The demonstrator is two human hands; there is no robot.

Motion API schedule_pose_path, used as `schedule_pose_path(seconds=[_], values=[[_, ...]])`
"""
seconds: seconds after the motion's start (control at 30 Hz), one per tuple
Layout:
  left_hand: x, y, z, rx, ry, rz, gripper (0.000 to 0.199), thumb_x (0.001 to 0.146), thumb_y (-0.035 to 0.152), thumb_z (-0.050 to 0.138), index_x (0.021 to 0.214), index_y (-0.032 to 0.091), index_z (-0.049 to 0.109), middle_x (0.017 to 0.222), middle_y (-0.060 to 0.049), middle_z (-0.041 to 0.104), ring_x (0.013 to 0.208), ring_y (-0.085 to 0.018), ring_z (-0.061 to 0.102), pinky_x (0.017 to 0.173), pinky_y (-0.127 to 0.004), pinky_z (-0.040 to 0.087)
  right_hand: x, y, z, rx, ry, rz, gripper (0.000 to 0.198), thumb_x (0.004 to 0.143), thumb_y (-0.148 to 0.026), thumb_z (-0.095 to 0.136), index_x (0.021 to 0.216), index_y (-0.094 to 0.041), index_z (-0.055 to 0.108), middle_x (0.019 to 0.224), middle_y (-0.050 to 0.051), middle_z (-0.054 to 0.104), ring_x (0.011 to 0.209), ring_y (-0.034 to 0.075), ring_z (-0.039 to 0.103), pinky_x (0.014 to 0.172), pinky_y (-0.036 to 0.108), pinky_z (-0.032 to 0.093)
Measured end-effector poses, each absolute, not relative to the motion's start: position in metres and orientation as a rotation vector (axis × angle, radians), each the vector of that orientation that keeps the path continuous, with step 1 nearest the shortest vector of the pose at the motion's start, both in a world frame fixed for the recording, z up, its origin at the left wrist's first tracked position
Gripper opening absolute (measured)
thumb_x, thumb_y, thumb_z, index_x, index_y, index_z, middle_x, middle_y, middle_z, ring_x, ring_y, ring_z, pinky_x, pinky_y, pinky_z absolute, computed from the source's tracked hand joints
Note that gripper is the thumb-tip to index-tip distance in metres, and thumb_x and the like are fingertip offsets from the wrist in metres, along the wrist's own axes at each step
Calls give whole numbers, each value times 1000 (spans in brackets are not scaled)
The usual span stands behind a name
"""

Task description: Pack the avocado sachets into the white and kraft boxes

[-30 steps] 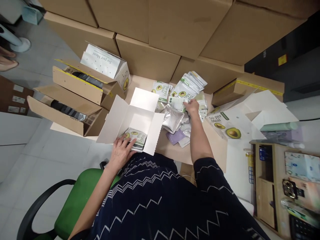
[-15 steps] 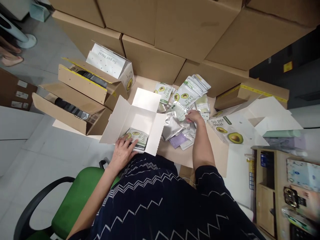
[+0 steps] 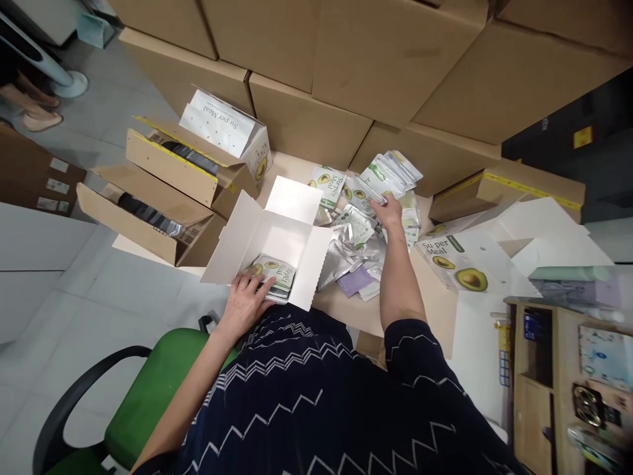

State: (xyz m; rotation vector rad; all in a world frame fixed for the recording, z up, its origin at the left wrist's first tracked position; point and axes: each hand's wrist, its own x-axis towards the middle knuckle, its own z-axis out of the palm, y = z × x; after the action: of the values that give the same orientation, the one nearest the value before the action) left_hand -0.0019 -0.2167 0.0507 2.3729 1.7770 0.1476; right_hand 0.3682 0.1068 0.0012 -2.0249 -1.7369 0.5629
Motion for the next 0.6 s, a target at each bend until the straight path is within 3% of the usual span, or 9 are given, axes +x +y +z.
schedule_pose_path(seconds=[0.2,0.33,0.47,0.6], values=[[-1,-216,53,2404,1771,126,51,91,39,67,138,21,60,131,-16,66,134,-38,50,109,-56,40,341,100,47,-1968,-2027,500,19,91,-27,56,92,-17,71,91,10,69,95,27,62,94,43,48],[-1,-217,53,2401,1770,120,50,91,39,66,138,22,60,131,-16,65,135,-37,49,110,-56,38,326,61,112,-1625,-1829,366,31,98,-37,48,103,-18,71,92,8,69,91,25,66,89,43,52],[-1,-218,52,2394,1765,137,47,93,39,63,137,22,60,129,-16,67,135,-37,50,110,-56,37,302,-10,168,-1338,-1719,681,39,97,-55,49,111,-27,72,84,3,67,76,21,67,71,39,57],[-2,-217,50,2369,1761,159,47,93,40,64,136,22,61,127,-15,68,133,-36,52,111,-55,36,251,-61,175,-1165,-2089,1167,21,93,-47,57,100,-37,74,90,-2,73,87,23,69,78,42,57]])
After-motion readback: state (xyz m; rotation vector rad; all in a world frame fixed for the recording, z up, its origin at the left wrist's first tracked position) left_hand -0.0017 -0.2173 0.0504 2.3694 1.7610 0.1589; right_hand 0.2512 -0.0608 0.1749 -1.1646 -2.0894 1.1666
